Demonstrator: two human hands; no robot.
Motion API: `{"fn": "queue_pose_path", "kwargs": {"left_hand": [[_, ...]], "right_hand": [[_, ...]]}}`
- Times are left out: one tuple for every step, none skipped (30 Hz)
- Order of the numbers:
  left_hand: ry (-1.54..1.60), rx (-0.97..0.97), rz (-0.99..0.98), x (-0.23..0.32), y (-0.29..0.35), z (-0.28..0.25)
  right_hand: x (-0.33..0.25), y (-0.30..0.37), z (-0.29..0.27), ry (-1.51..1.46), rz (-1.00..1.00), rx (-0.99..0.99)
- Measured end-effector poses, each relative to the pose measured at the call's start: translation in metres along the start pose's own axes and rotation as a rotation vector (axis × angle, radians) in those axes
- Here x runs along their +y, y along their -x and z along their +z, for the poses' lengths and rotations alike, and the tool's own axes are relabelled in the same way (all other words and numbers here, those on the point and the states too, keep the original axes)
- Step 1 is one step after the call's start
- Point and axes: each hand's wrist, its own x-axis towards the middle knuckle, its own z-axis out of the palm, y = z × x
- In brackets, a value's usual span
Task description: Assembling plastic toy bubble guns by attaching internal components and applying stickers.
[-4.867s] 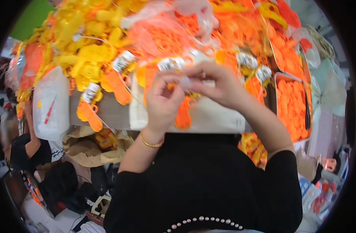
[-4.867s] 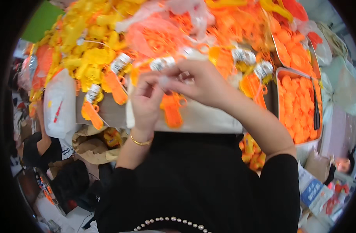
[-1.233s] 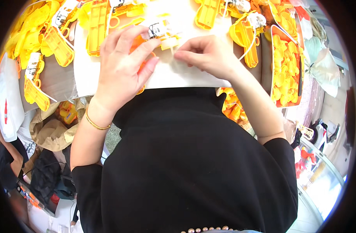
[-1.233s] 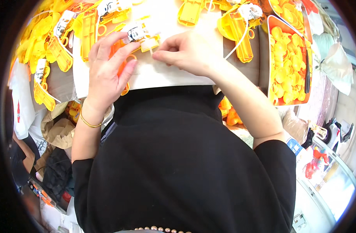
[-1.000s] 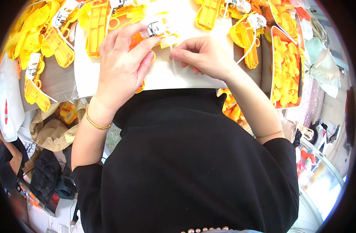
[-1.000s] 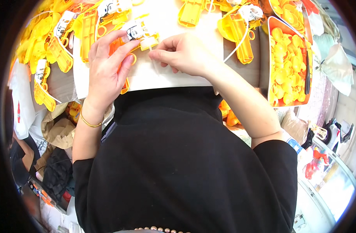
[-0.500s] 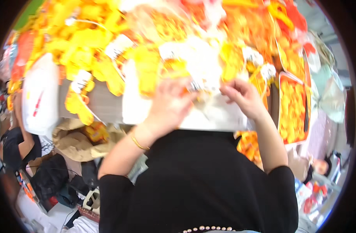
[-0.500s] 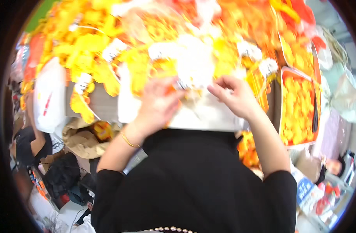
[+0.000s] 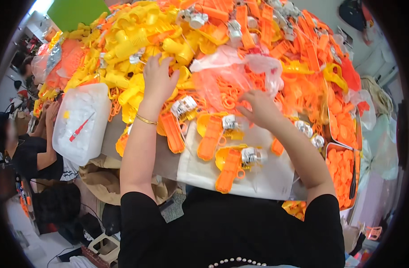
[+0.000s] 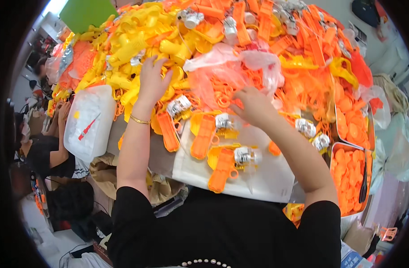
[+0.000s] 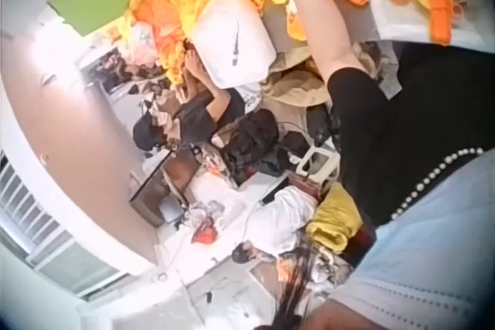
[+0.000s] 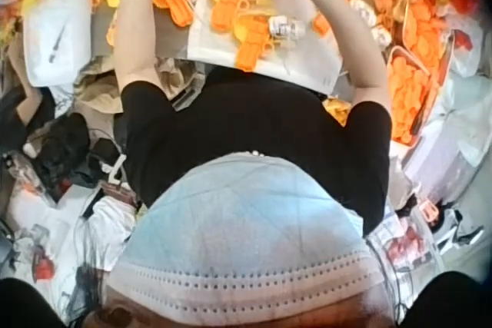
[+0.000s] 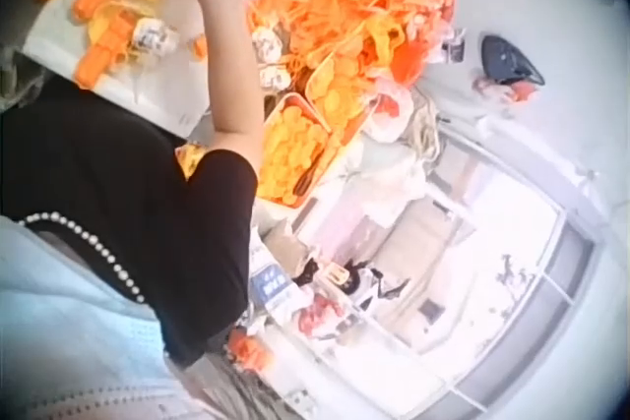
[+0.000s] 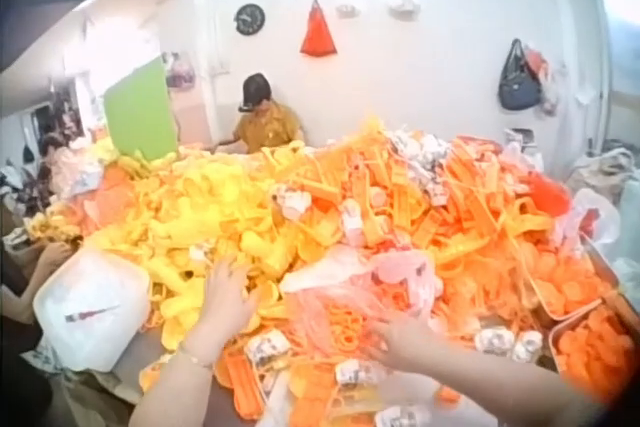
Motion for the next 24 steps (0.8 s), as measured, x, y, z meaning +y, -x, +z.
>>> {"fn": "queue_pose_path", "kwargs": {"left_hand": [[0.090, -0.086, -0.026, -0.008, -0.002, 0.005], [0.181, -0.176, -0.053, -0.013, -0.006, 0.006], [0.177, -0.167, -0.052, -0.021, -0.012, 0.007], [0.391, -0.334, -0.180, -0.028, -0.017, 0.005], [0.606, -0.499, -0.309, -0.036, -0.023, 0.004], [0.500, -0.428, -0.289, -0.043, -0.029, 0.004], [0.501, -0.425, -0.288, -0.048, -0.038, 0.003], [0.398, -0.243, -0.287, -0.052, -0.048, 0.001], [0.295, -0.061, -0.283, -0.057, -0.057, 0.002], [0.294, -0.060, -0.285, -0.065, -0.066, 0.005], [0.004, 0.086, -0.189, -0.075, -0.073, 0.007], [-0.287, 0.228, -0.088, -0.084, -0.074, 0.008], [-0.285, 0.229, -0.087, -0.090, -0.076, 0.010], [-0.236, 0.021, -0.125, -0.096, -0.077, 0.010], [-0.187, -0.188, -0.163, -0.101, -0.077, 0.012], [-0.186, -0.190, -0.163, -0.101, -0.076, 0.014], [-0.157, -0.175, -0.114, -0.097, -0.073, 0.014], [-0.130, -0.159, -0.066, -0.093, -0.070, 0.015], [-0.133, -0.161, -0.070, -0.089, -0.065, 0.017], [-0.130, -0.155, -0.033, -0.085, -0.058, 0.017], [-0.129, -0.144, 0.010, -0.080, -0.056, 0.013], [-0.112, -0.131, 0.033, -0.085, -0.050, 0.019], [-0.112, -0.137, 0.030, -0.084, -0.047, 0.020], [-0.118, -0.138, 0.036, -0.080, -0.044, 0.020]], "right_hand": [[0.004, 0.002, 0.004, 0.003, -0.007, 0.011], [0.009, 0.005, 0.008, 0.012, 0.025, -0.036], [0.012, 0.006, 0.009, 0.021, 0.059, -0.082], [0.012, 0.007, 0.008, 0.021, 0.052, -0.080], [0.011, 0.007, 0.007, 0.003, 0.047, -0.064], [0.011, 0.006, 0.005, -0.015, 0.044, -0.047], [0.013, 0.005, 0.002, -0.013, 0.042, -0.046], [0.014, 0.003, -0.001, -0.058, 0.070, -0.065], [0.015, 0.000, -0.004, -0.103, 0.099, -0.083], [0.013, -0.005, -0.007, -0.103, 0.096, -0.084], [0.009, -0.013, -0.009, -0.134, 0.072, -0.078], [0.005, -0.020, -0.011, -0.166, 0.049, -0.072], [0.003, -0.029, -0.015, -0.164, 0.050, -0.072], [0.000, -0.038, -0.018, -0.150, -0.023, -0.015], [-0.002, -0.048, -0.022, -0.137, -0.096, 0.040], [-0.005, -0.059, -0.024, -0.164, -0.086, 0.016], [-0.007, -0.071, -0.026, -0.167, -0.084, 0.014], [-0.011, -0.086, -0.027, -0.182, -0.142, 0.031], [-0.016, -0.104, -0.025, -0.197, -0.204, 0.049], [-0.021, -0.126, -0.018, -0.184, -0.258, 0.101], [-0.029, -0.144, -0.016, -0.169, -0.313, 0.163], [-0.039, -0.164, -0.009, -0.154, -0.365, 0.214], [-0.045, -0.181, -0.002, -0.134, -0.411, 0.266], [-0.047, -0.198, 0.009, -0.139, -0.411, 0.264]]}}
